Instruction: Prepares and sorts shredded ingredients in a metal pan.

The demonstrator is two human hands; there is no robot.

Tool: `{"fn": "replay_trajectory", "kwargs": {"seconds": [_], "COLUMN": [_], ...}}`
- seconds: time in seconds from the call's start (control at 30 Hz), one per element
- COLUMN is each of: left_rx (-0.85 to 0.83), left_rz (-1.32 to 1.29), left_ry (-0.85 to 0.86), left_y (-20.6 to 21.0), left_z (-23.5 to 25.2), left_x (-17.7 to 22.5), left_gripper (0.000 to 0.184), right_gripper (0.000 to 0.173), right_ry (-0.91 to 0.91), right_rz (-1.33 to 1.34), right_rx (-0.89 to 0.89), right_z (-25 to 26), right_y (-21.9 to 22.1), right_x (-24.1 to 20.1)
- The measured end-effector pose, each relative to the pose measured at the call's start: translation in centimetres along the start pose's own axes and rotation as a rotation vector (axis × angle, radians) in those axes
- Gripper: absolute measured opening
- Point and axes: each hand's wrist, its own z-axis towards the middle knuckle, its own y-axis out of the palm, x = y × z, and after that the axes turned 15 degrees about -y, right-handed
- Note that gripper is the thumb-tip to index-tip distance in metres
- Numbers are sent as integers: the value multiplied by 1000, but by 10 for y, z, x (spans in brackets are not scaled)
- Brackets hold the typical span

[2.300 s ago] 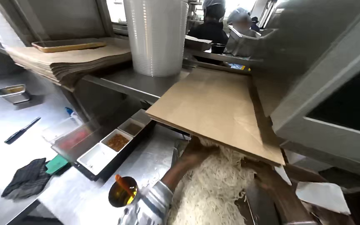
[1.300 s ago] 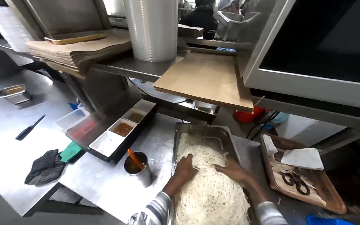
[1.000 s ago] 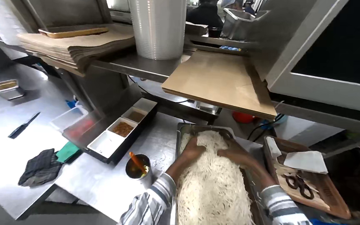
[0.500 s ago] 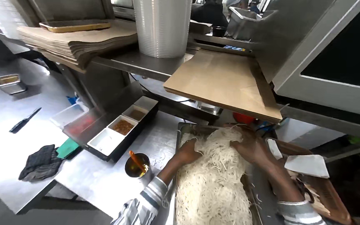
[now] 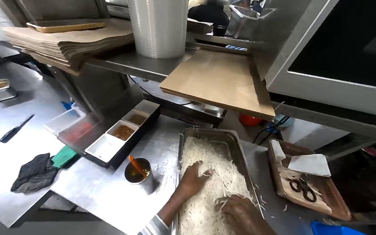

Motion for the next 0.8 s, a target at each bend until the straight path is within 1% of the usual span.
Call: {"fn": "replay_trajectory", "kwargs": {"seconds": [0.03,0.07,0.13,0.17,0.2,0.23,0.27,0.3,0.33,0.37,0.4,0.43,0.5,0.53,0.6,0.67,0.7,0.77,0.8], "left_rx": [-5,-5,14,13,8,5,9,24,44,65,86,105,146,158,162,171,179,204,217], "left_rz": [95,173,286,307,308,300,289,263,218,162,103,39,-100,-154,-233,-280,-272,-143,-43], "left_ry": [-33,-67,-121,-144,-157,-158,-148,-130,-111,-96,-80,-57,16,60,155,220,246,297,324], "left_y": [5,11,25,27,27,25,23,20,15,11,7,3,-4,-8,-19,-29,-34,-45,-49], "left_z": [-2,-2,3,5,7,7,8,9,11,14,16,16,17,17,18,18,16,12,10], "left_x": [5,9,10,10,9,8,5,1,-4,-9,-14,-17,-15,-10,14,43,57,82,92], "left_gripper": [77,82,81,81,77,72,66,60,55,51,48,48,49,49,44,39,41,50,55], "right_gripper": [23,23,21,27,43,66,85,93,90,78,65,58,50,48,45,42,40,38,40], "right_ry": [-2,31,159,253,348,423,462,463,449,431,432,449,466,442,366,283,256,226,209], "right_rz": [48,72,25,29,79,157,231,270,271,247,222,203,170,152,100,42,12,-75,-146], "right_rx": [69,143,315,328,272,182,84,1,-27,10,90,191,361,414,473,543,560,565,584], "right_z": [-4,-4,11,24,39,54,67,78,87,94,97,97,93,88,78,68,62,51,44], "right_y": [-11,-24,-48,-54,-54,-48,-36,-23,-13,-11,-17,-30,-72,-94,-130,-144,-145,-141,-136], "right_x": [8,17,37,52,70,87,101,109,112,109,103,95,84,77,62,51,45,34,29]}}
